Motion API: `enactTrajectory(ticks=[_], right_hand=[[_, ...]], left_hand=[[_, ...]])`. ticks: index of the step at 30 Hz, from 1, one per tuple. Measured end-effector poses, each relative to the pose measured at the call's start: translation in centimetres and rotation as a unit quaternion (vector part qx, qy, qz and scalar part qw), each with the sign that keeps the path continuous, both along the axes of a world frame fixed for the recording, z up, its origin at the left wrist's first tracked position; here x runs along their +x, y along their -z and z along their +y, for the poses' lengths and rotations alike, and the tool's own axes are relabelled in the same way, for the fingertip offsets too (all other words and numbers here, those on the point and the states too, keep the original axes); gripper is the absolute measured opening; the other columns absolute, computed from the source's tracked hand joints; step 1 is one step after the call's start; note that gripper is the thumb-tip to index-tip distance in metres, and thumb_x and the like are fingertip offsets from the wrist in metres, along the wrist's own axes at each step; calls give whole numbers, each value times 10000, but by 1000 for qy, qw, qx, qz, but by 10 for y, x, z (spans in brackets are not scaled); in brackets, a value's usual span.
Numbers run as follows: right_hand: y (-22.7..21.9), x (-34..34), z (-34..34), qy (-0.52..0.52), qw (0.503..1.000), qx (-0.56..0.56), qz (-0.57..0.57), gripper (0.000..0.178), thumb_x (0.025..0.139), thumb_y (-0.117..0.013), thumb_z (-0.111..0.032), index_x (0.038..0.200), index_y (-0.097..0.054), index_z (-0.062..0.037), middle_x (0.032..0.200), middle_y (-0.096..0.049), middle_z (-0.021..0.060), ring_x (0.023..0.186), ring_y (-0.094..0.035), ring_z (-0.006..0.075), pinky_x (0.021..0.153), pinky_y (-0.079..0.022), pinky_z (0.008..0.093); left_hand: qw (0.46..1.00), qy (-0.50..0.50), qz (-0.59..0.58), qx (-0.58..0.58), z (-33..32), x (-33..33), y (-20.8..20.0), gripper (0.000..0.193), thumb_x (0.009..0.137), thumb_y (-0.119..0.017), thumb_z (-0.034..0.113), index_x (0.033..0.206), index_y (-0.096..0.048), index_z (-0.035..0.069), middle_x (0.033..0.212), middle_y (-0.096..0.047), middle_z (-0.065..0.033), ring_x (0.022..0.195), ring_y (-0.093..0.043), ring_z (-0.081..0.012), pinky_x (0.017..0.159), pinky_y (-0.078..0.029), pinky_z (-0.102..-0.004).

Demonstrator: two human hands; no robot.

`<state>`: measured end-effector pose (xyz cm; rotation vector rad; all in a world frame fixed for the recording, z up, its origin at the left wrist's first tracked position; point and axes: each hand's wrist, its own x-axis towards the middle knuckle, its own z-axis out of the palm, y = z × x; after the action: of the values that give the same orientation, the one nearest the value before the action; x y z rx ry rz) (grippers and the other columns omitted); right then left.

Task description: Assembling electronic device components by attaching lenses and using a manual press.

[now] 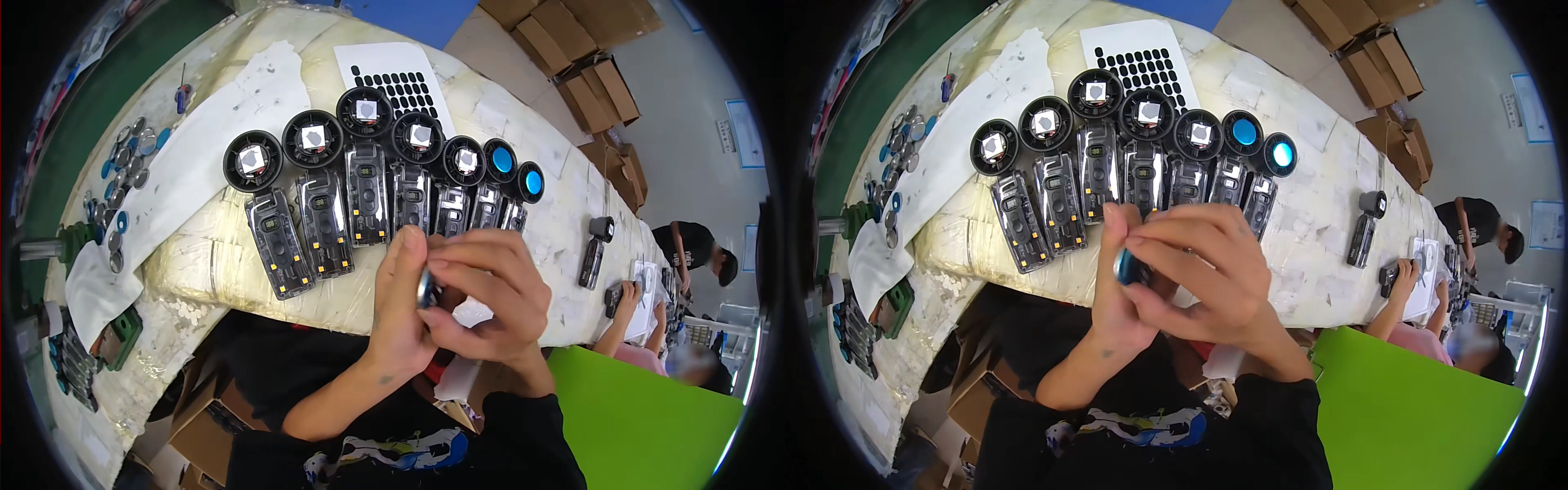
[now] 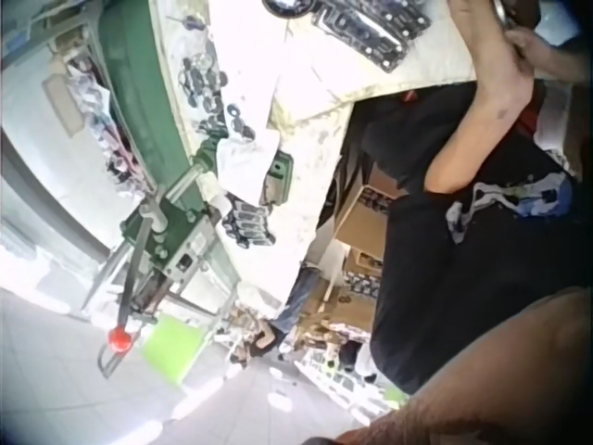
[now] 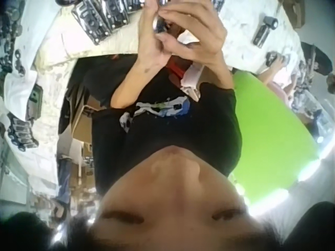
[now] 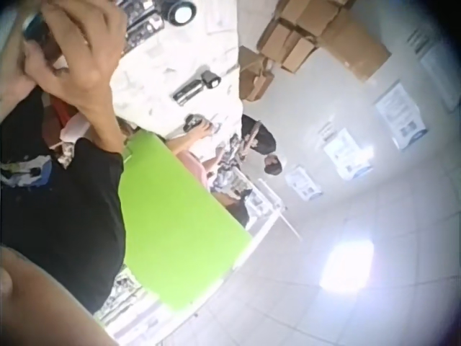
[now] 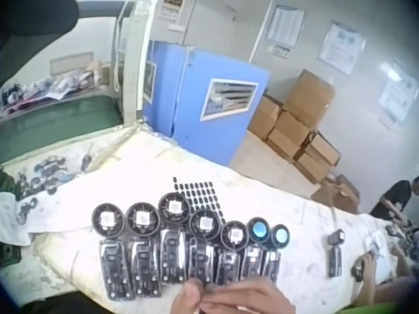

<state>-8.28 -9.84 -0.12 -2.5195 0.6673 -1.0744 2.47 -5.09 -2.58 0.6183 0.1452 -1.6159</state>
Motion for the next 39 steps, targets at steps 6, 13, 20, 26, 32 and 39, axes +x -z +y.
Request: enactTrajectory(ticks=[6,13,20,26,32,39], right_hand=[[-13,-16,-54,185,979,-30,77,340,646,-772,-58,976,-695,-31,960,-682,97,927,-629,293,794,-510,370],[-1,-17,-90,128,967,-64,212,259,681,-748,-74,926,-673,-45,928,-645,66,936,-582,291,801,-483,386],[-7,-14,-94,118,962,-33,243,250,691,-751,-92,927,-678,-50,920,-640,61,899,-574,282,795,-474,379],[-15,-10,-96,101,957,-29,271,238,701,-747,-98,922,-679,-47,896,-638,67,872,-571,282,778,-467,396],[-18,-8,-99,88,952,-28,292,250,697,-762,-91,930,-686,-40,887,-635,87,864,-568,297,765,-467,395],[-13,-8,-97,89,961,40,260,253,699,-786,-69,937,-713,-21,839,-606,81,839,-545,278,730,-459,381]], left_hand=[[990,21,78,-116,5,4,19,430,1051,-300,491,778,-391,171,676,-388,23,453,-316,-88,526,-276,-257],[992,31,55,-106,10,8,19,427,1049,-310,490,771,-378,172,676,-403,16,445,-332,-90,512,-268,-256],[992,31,45,-114,10,13,21,431,1035,-339,513,772,-374,174,676,-411,17,441,-331,-85,515,-265,-252],[992,32,28,-119,9,14,18,426,1028,-355,521,778,-367,175,677,-410,18,444,-334,-83,517,-267,-250],[992,29,26,-124,10,16,20,421,1026,-367,516,780,-367,174,682,-411,15,447,-338,-83,517,-272,-245],[990,27,40,-130,11,19,19,424,1033,-339,516,788,-373,170,688,-415,15,450,-351,-86,517,-271,-251]])
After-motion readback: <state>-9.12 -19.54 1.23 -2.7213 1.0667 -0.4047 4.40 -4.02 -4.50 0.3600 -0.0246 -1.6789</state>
